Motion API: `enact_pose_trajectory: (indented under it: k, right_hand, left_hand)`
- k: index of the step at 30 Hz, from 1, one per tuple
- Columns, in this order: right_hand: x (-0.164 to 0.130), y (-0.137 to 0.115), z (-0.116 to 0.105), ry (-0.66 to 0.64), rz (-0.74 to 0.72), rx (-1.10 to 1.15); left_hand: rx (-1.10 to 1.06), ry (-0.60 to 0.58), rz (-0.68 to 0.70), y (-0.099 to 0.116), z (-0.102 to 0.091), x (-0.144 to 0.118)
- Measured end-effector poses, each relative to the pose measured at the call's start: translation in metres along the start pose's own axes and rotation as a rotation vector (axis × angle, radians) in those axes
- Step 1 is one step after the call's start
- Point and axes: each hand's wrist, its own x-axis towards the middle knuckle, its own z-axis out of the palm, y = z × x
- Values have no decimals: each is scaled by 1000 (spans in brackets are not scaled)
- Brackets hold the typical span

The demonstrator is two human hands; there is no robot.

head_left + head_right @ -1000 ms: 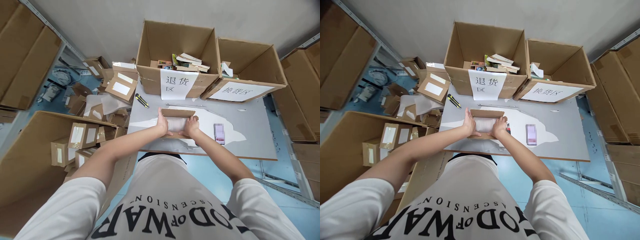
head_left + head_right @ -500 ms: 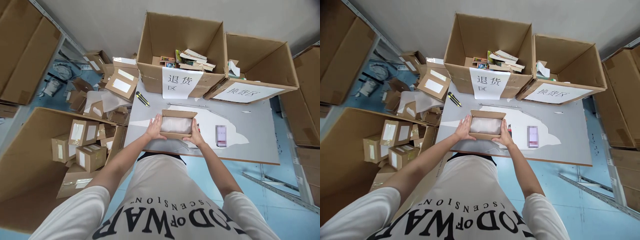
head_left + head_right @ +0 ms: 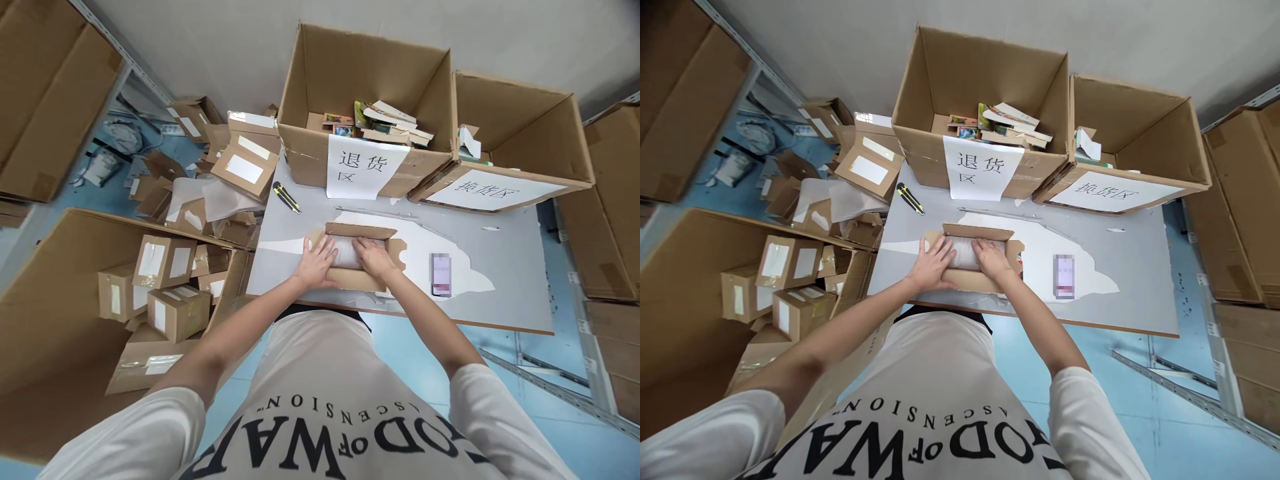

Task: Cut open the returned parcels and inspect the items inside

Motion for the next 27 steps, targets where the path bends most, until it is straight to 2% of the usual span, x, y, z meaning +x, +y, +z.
enact_pose_trajectory:
  k: [5, 9, 15, 22, 27]
  right_hand:
    - [34, 10, 27, -229, 3, -47]
    - [44, 18, 46, -313, 61, -32]
    - [60, 13, 60, -304, 136, -77]
    - [50, -8, 73, -253, 303, -143]
    - [50, -10, 71, -239, 352, -145]
  left_hand:
    - [-23, 4, 1, 4, 13, -4]
    - [-55, -12, -20, 2, 19, -8]
    - [-75, 11, -39, 2, 25, -5]
    - [-59, -12, -55, 10, 33, -11]
    - [-39, -1, -44, 9, 32, -8]
